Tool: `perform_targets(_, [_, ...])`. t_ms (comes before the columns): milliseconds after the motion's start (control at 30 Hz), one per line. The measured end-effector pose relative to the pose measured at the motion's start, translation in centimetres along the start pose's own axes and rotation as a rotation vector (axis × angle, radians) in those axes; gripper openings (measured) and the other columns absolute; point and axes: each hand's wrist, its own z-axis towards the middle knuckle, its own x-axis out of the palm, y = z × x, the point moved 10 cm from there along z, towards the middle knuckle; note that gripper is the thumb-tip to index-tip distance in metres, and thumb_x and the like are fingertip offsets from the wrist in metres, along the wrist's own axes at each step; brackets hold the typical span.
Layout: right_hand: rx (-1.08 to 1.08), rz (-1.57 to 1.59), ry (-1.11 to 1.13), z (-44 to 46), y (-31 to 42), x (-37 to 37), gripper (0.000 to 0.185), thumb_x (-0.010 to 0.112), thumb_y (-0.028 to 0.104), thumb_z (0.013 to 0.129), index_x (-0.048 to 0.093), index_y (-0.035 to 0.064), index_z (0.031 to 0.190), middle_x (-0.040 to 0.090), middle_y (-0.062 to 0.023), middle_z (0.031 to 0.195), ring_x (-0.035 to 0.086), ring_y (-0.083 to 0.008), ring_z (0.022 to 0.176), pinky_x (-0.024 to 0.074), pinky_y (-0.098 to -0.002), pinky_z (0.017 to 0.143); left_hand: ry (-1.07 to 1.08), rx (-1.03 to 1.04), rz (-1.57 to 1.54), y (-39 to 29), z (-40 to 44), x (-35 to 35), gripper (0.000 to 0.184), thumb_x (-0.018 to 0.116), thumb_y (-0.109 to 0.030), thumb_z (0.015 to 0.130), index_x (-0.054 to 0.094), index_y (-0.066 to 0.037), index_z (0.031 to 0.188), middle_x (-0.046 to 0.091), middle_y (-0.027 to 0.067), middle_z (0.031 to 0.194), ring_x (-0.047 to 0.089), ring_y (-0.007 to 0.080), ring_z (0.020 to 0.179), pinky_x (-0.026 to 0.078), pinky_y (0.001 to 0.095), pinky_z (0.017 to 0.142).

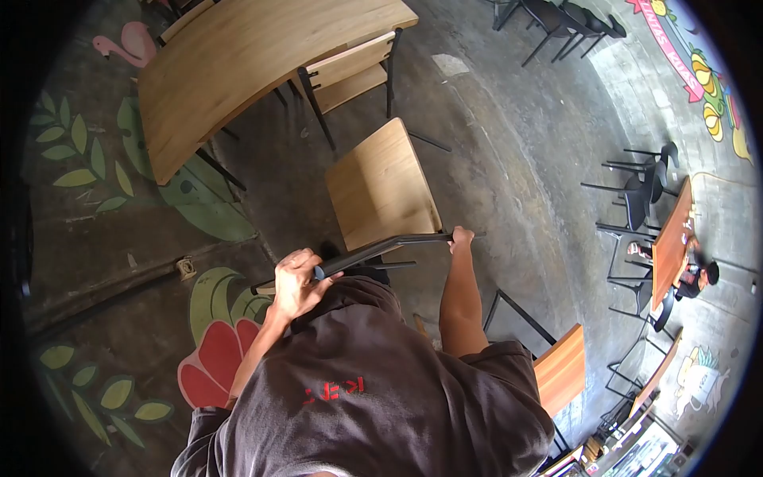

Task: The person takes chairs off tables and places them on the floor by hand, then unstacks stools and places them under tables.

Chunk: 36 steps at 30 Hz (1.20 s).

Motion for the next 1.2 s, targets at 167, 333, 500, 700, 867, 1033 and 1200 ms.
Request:
perform_targets(167, [-0.867, -0.533, 0.383, -22.8, 13.7, 7.1, 0.045, 0.056, 0.026, 0.082, 0.052, -0.0003, 0.118, 0.056, -0.0153, 0.113, 0.052, -0.0231, 0.105, 0.0407, -0.0325, 0.09, 0.016, 0.087, -0.016, -3.1, 1.7, 1.0, 0.024, 0.07, -0.01, 0.059, 0.054, -0.003, 0.076, 0.052, 0.0087, 0.071, 0.057, 0.0283, 0.066, 0.048, 0.0379, 0.062])
perform_targets(333, [-1.146, -0.395, 1.1, -41.0, 13.0, 12.7, 0.051, 0.037, 0.041, 0.082, 0.062, 0.0, 0.065, 0.06, -0.0092, 0.06, 0.057, -0.0198, 0.063, 0.0411, -0.031, 0.062, -0.048, -0.01, 0.029, -2.4, 2.9, 0.1, 0.022, 0.07, -0.01, 0.061, 0.053, -0.004, 0.075, 0.051, 0.008, 0.069, 0.056, 0.0268, 0.065, 0.048, 0.0367, 0.06])
perform_targets(500, [-1.03, -0.319, 0.985, -42.2, 12.2, 16.8, 0.058, 0.038, 0.042, 0.083, 0.054, -0.0004, 0.047, 0.049, -0.0083, 0.041, 0.049, -0.022, 0.042, 0.0374, -0.034, 0.049, -0.117, -0.188, 0.003, 1.1, 1.8, -3.1, 0.022, 0.071, -0.018, 0.07, 0.054, -0.003, 0.072, 0.052, 0.0103, 0.069, 0.056, 0.0283, 0.065, 0.047, 0.0372, 0.059])
perform_targets(700, [-0.907, -0.291, 1.007, -43.4, 10.8, 20.5, 0.057, 0.049, 0.043, 0.081, 0.053, 0.0002, 0.045, 0.049, -0.0058, 0.04, 0.047, -0.0165, 0.039, 0.0369, -0.0308, 0.046, -0.598, -0.765, -0.204, 19.7, -15.8, -9.0, 0.032, 0.047, -0.026, 0.094, 0.059, 0.002, 0.1, 0.064, 0.009, 0.093, 0.061, 0.0159, 0.088, 0.044, 0.0272, 0.075])
perform_targets(867, [-0.897, -0.212, 1.003, -45.8, 10.8, 22.2, 0.053, 0.054, 0.039, 0.078, 0.049, 0.0025, 0.04, 0.045, -0.0034, 0.038, 0.04, -0.013, 0.037, 0.0285, -0.0272, 0.042, -1.016, -1.019, -1.522, 32.8, -31.9, 4.4, 0.072, 0.032, -0.06, 0.089, 0.059, 0.004, 0.108, 0.061, 0.0148, 0.108, 0.052, 0.0277, 0.108, 0.034, 0.0395, 0.097])
perform_targets(1033, [-0.807, -0.147, 1.0, -45.2, 9.4, 24.8, 0.031, 0.06, 0.03, 0.08, 0.047, 0.0053, 0.067, 0.048, -0.0056, 0.052, 0.043, -0.0137, 0.046, 0.0333, -0.0269, 0.049, -0.971, -0.927, -2.106, 30.4, -24.0, 8.1, 0.057, 0.037, -0.05, 0.089, 0.061, 0.001, 0.1, 0.062, 0.0155, 0.098, 0.055, 0.0326, 0.099, 0.037, 0.041, 0.096])
perform_targets(1200, [-0.862, 0.083, 0.879, -42.7, 9.3, 26.0, 0.021, 0.048, 0.023, 0.088, 0.046, 0.0045, 0.077, 0.055, -0.0088, 0.067, 0.049, -0.0141, 0.058, 0.0397, -0.0275, 0.053, -1.11, -0.595, -1.891, 35.6, -21.5, 2.9, 0.035, 0.046, -0.037, 0.081, 0.058, -0.007, 0.069, 0.057, 0.0128, 0.07, 0.057, 0.0308, 0.074, 0.043, 0.0416, 0.082])
